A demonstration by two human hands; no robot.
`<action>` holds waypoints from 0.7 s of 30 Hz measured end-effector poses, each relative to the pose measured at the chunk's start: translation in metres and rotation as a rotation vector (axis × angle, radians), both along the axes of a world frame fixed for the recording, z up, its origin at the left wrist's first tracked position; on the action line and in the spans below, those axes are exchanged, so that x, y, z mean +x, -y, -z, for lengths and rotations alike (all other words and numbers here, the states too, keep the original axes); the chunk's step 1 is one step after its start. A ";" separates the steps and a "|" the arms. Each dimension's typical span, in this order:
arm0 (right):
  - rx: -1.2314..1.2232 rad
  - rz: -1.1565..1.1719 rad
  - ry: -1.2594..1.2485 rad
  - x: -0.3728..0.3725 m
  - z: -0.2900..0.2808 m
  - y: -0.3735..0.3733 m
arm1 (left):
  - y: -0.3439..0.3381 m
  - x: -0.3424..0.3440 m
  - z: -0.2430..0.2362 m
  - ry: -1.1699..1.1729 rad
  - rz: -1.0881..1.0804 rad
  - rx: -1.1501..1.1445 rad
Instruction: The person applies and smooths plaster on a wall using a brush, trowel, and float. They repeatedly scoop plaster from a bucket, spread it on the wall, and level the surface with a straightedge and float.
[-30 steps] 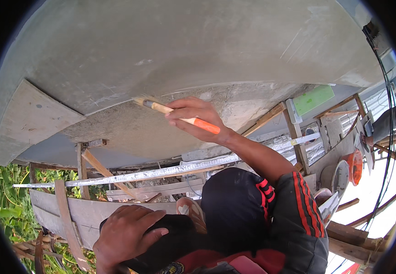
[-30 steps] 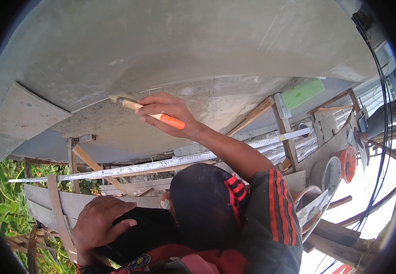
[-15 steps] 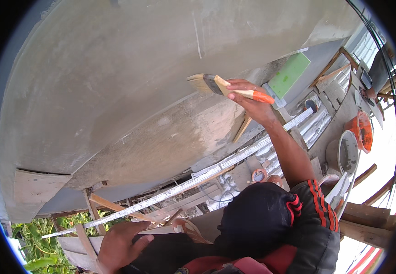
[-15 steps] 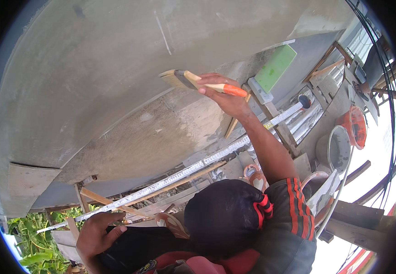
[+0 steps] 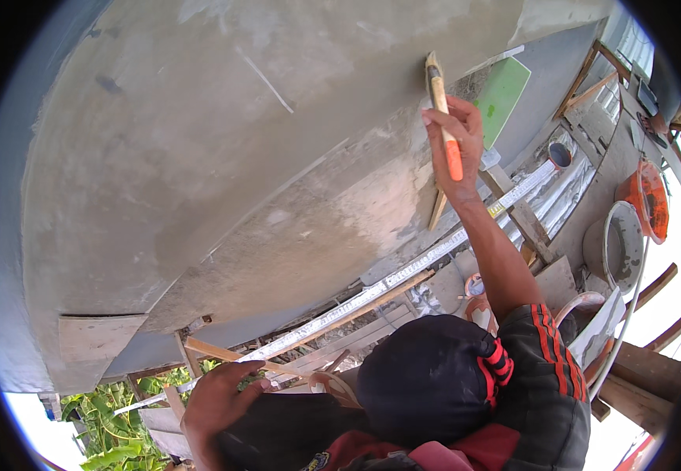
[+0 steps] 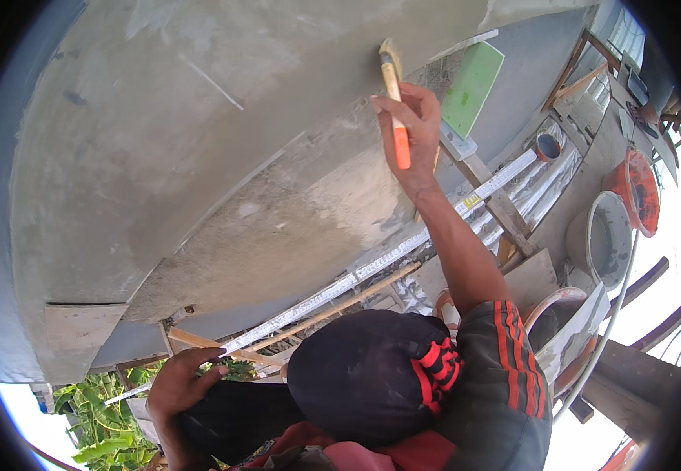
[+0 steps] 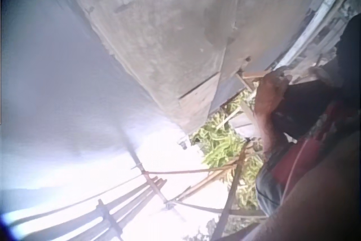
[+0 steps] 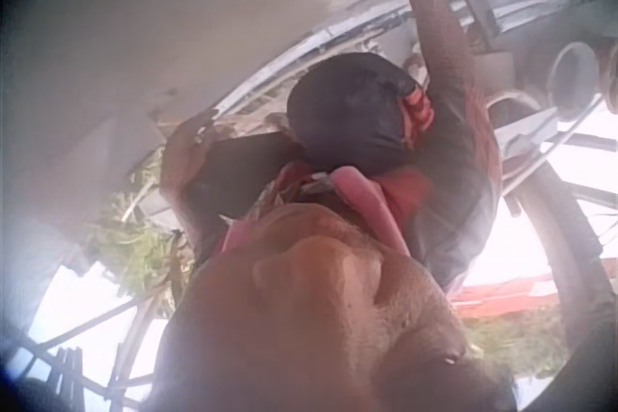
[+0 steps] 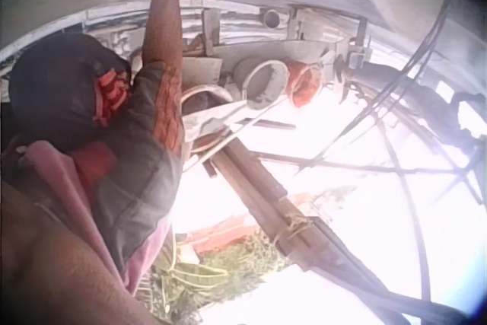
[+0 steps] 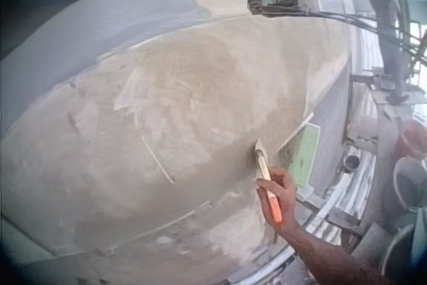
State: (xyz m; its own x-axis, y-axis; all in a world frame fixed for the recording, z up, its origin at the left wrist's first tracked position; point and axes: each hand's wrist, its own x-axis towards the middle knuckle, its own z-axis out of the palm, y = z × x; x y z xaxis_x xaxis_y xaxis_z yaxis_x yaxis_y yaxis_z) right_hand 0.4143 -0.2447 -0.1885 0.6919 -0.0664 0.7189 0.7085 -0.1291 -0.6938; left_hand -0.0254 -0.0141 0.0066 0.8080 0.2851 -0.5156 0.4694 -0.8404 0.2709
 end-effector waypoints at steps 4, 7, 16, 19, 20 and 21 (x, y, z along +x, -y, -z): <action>-0.240 -0.361 0.215 -0.131 0.010 -0.095 | 0.006 -0.005 -0.001 0.022 0.031 0.021; -0.200 -0.741 0.269 -0.166 0.006 -0.128 | 0.002 -0.010 0.000 0.043 0.005 0.005; -0.077 -0.765 -0.432 -0.002 -0.022 0.003 | -0.002 -0.009 0.003 -0.015 -0.045 0.005; -0.045 -0.527 -0.523 0.069 -0.022 0.083 | 0.005 0.021 -0.001 -0.152 -0.157 -0.023; -0.021 -0.460 -0.519 0.091 -0.022 0.107 | 0.004 0.027 -0.001 -0.136 -0.161 -0.036; 0.035 -0.459 -0.523 0.118 -0.022 0.133 | 0.001 0.032 0.005 -0.114 -0.161 -0.055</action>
State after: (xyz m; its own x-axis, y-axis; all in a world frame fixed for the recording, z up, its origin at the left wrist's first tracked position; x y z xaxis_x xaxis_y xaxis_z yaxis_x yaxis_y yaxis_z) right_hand 0.5324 -0.3778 -0.1667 0.9105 0.2982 0.2865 0.2578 0.1323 -0.9571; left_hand 0.0064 -0.0153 0.0011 0.6897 0.3747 -0.6196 0.6269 -0.7372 0.2519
